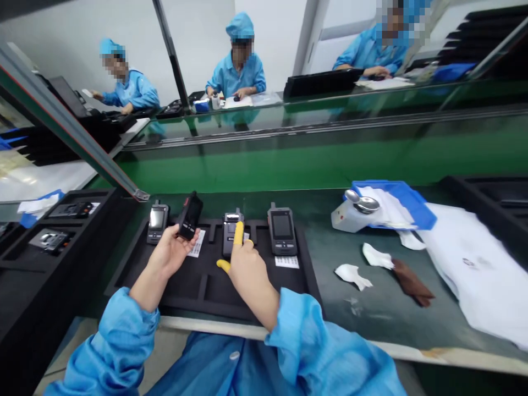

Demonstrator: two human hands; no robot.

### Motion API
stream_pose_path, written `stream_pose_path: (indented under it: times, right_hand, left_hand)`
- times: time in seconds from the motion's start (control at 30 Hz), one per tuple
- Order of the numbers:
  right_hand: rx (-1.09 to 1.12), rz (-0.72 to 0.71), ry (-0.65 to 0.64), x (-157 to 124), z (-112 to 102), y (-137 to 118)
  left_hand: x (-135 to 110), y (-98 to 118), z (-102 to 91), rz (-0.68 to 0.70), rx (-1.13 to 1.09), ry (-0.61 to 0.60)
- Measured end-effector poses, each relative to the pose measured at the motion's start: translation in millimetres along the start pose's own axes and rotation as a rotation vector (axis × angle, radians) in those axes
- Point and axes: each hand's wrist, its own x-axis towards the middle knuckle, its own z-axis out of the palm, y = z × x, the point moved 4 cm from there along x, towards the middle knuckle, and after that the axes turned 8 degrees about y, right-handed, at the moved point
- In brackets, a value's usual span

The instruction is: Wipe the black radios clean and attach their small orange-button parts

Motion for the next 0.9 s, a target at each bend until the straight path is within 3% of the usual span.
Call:
stream_pose_path:
  times: [0.17, 0.3, 0.4, 0.5, 0.57, 0.73, 0.9]
  right_hand:
    - [0.085, 0.035, -0.002, 1, -2, 2]
    - [0.317, 0.164, 0.034, 1, -8, 12]
    - [0.786, 0.350, 0.055, 2, -5, 24]
    - [1.531, 0.538, -0.044, 8, 6, 23]
    - [1.863, 0.575, -0.109, 15, 11, 15]
    - [2.036, 0.611, -0.203, 28, 15, 6]
    - [2.132, 0.678, -0.304, 16, 9, 14]
  left_hand:
    - [4, -13, 12.8, -0.165, -0.167, -0.020]
    - [5, -16, 11.5, -0.229, -0.244, -0.020]
    - [4, -16, 7.0, -0.248, -0.294, -0.007]
    - [3, -16, 4.7, -0.276, -0.319, 0.009]
    - [3, -16, 5.7, -0.292, -0.326, 0.011]
    - [-2, -18, 13.3, -0.309, -0.333, -0.006]
    - [-5, -22, 13.3, -0.301, -0.333, 0.012]
